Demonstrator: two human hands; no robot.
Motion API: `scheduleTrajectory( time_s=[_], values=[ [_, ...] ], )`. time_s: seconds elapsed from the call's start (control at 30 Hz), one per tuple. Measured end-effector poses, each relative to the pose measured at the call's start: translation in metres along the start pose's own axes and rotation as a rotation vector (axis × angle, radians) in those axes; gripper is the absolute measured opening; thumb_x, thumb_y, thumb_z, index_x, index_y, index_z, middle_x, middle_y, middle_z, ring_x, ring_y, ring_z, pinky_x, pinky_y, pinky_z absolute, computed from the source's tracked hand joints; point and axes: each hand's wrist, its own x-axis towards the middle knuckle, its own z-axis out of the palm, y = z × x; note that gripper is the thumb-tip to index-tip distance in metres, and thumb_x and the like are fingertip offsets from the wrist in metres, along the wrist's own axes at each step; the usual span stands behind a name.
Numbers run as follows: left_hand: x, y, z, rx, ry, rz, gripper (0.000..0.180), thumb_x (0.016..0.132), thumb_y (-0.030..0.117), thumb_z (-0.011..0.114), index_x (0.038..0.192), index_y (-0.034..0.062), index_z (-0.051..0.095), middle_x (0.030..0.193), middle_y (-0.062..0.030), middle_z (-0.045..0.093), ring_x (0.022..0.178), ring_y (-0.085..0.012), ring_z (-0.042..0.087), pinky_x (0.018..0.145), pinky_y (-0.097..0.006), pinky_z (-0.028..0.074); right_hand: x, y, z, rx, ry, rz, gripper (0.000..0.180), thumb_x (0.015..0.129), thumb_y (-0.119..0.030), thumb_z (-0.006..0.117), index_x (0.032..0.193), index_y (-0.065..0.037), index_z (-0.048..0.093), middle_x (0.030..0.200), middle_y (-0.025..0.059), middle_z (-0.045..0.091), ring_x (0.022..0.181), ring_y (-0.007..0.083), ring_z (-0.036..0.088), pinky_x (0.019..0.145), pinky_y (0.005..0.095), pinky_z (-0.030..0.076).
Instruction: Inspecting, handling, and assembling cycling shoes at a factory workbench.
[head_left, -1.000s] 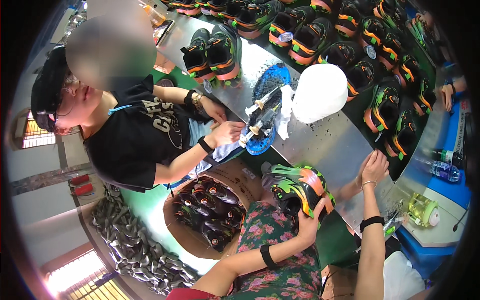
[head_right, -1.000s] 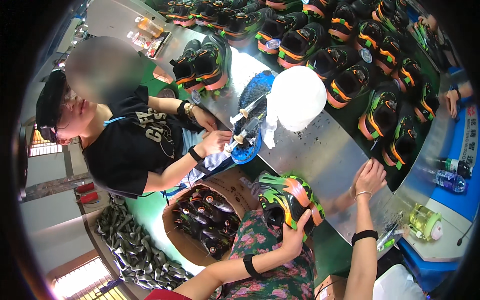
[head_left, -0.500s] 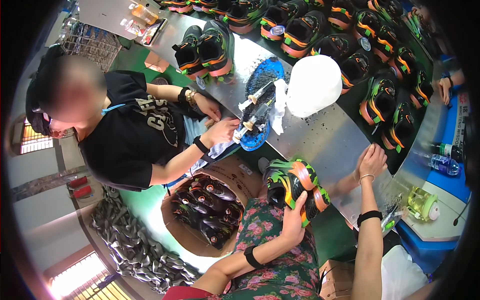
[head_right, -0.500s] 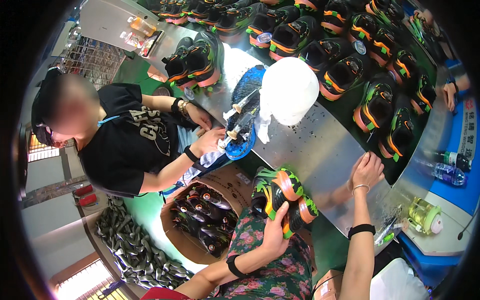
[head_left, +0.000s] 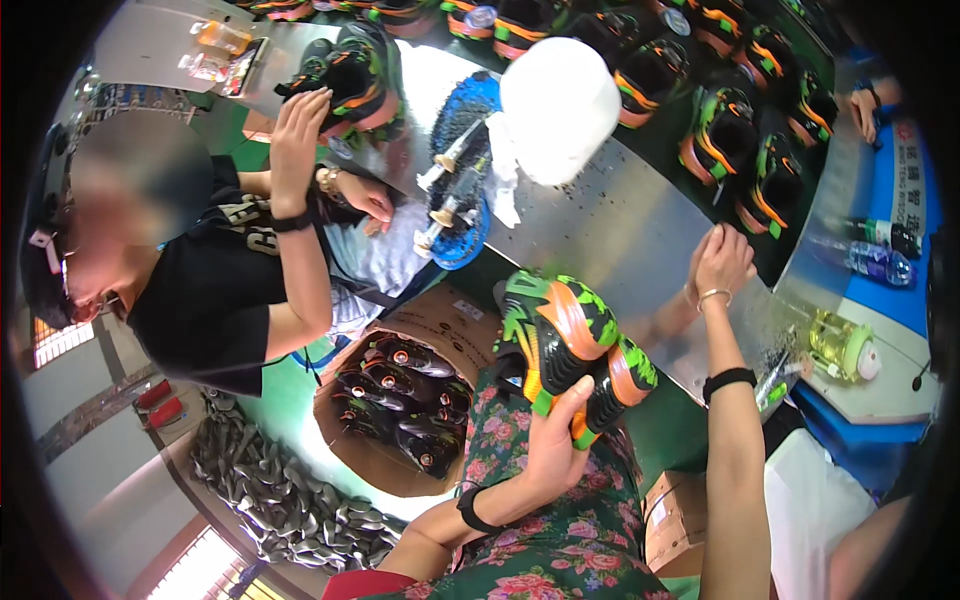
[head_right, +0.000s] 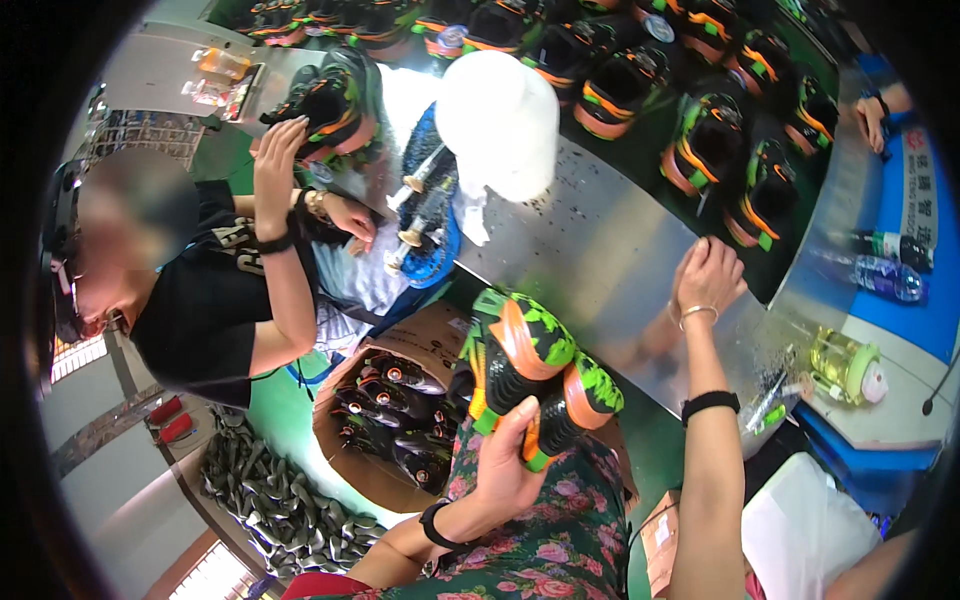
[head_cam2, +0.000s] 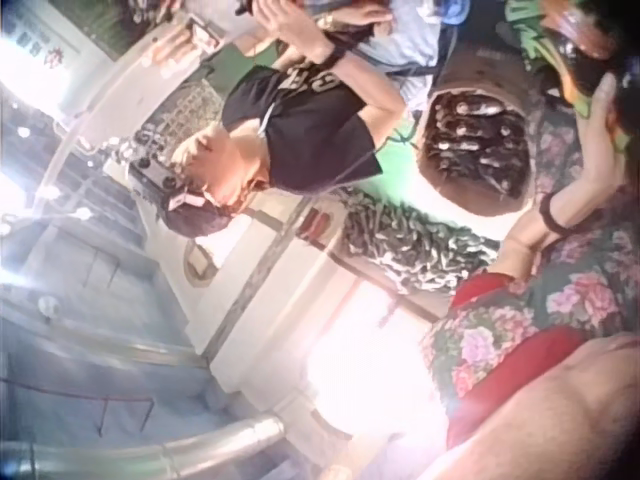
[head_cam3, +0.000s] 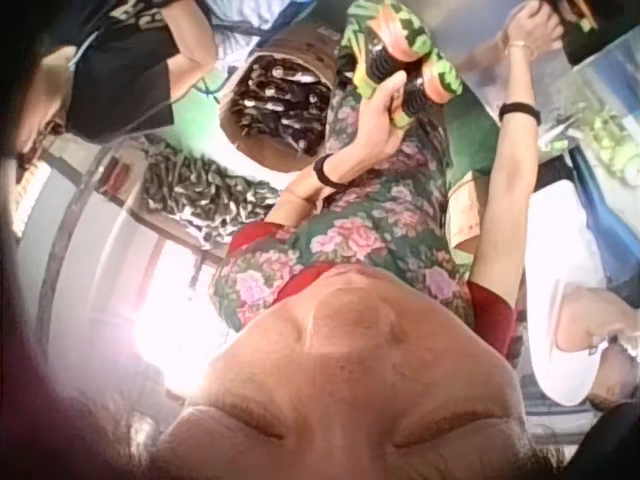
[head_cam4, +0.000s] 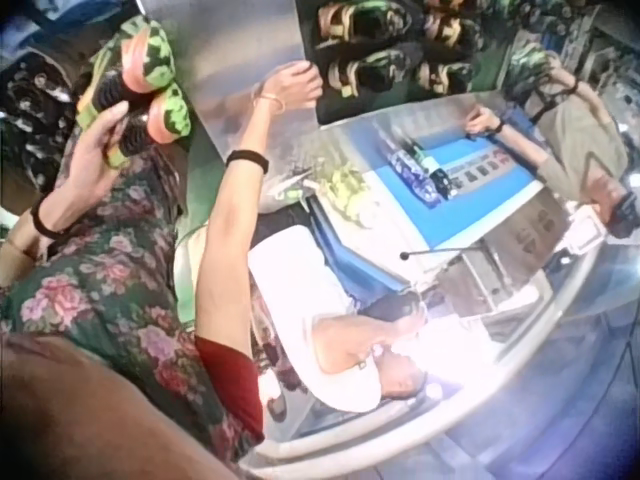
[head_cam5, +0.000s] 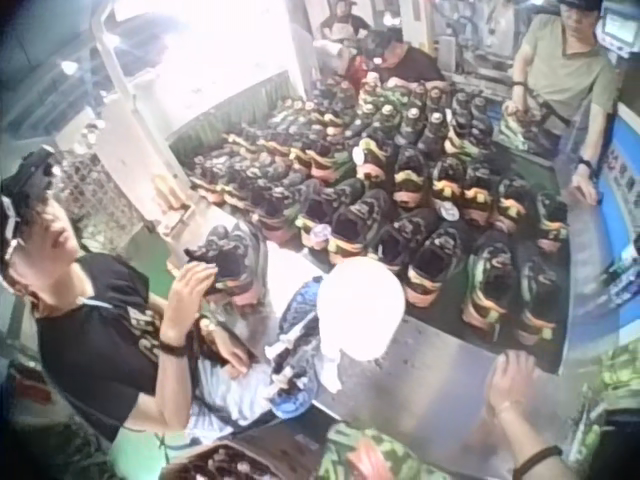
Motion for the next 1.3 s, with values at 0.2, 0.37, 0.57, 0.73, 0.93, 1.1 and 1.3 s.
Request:
scheduleTrajectory(
  time_s=[0.2,0.37,0.57,0.73,0.93,1.1,1.3],
  values=[
    [-0.006,-0.001,0.006,0.007,0.034,0.018,0.035,0.094,0.009,0.063,0.127,0.0075,0.054,0.116,0.0,0.063,0.1,-0.0103,0.063,0.083,-0.027,0.052,-0.003,0.001,-0.004,0.012,0.003,-0.001,0.03,0.098,-0.039,0.044,0.11,-0.02,0.063,0.108,0.0009,0.062,0.103,0.024,0.056,0.084,0.0464,0.039],
    [0.012,-0.023,-0.002,0.255,0.017,0.221,0.024,0.092,0.011,0.067,0.115,0.0062,0.06,0.096,0.0058,0.061,0.08,-0.0042,0.055,0.07,-0.023,0.045,-0.001,0.002,-0.003,0.018,0.005,0.005,0.03,0.098,-0.04,0.045,0.111,-0.02,0.063,0.109,0.0008,0.062,0.103,0.0238,0.055,0.085,0.046,0.039],
    [0.056,-0.043,-0.006,0.724,-0.033,0.372,0.021,0.092,0.013,0.069,0.102,-0.0034,0.062,0.086,0.0005,0.062,0.078,-0.0057,0.052,0.072,-0.024,0.045,-0.003,0.003,-0.001,0.033,0.018,-0.012,0.03,0.098,-0.04,0.044,0.111,-0.02,0.063,0.108,0.0004,0.062,0.103,0.0236,0.055,0.085,0.0458,0.038],
    [0.064,-0.056,-0.017,0.594,-0.009,0.454,0.02,0.092,0.01,0.067,0.106,-0.0036,0.062,0.095,0.0005,0.063,0.084,-0.0079,0.056,0.078,-0.026,0.048,-0.002,0.004,0.0,0.039,0.018,-0.012,0.03,0.098,-0.04,0.045,0.111,-0.021,0.064,0.11,0.0001,0.063,0.102,0.024,0.056,0.084,0.0461,0.039],
    [0.066,-0.057,-0.026,0.467,0.025,0.398,0.025,0.092,0.01,0.068,0.113,-0.0032,0.061,0.106,-0.0018,0.064,0.094,-0.0101,0.058,0.086,-0.027,0.047,-0.001,0.005,0.0,0.017,-0.002,-0.009,0.031,0.097,-0.04,0.045,0.112,-0.021,0.064,0.111,-0.0003,0.063,0.103,0.0243,0.056,0.085,0.0467,0.039],
    [0.066,-0.055,-0.026,0.441,0.022,0.383,0.026,0.092,0.012,0.068,0.113,-0.0035,0.061,0.106,-0.0021,0.065,0.095,-0.0107,0.058,0.087,-0.027,0.046,-0.002,0.004,-0.003,0.032,-0.04,-0.007,0.038,0.1,-0.042,0.039,0.117,-0.018,0.063,0.115,0.0037,0.063,0.106,0.0277,0.056,0.088,0.0473,0.04],
    [0.065,-0.053,-0.027,0.407,-0.016,0.413,0.027,0.092,0.012,0.068,0.113,-0.0038,0.061,0.106,-0.0028,0.064,0.095,-0.0107,0.058,0.087,-0.027,0.046,-0.002,0.006,0.003,0.017,-0.01,-0.011,0.031,0.098,-0.04,0.043,0.113,-0.022,0.064,0.113,-0.0005,0.062,0.104,0.0245,0.056,0.086,0.0458,0.038]
  ],
)
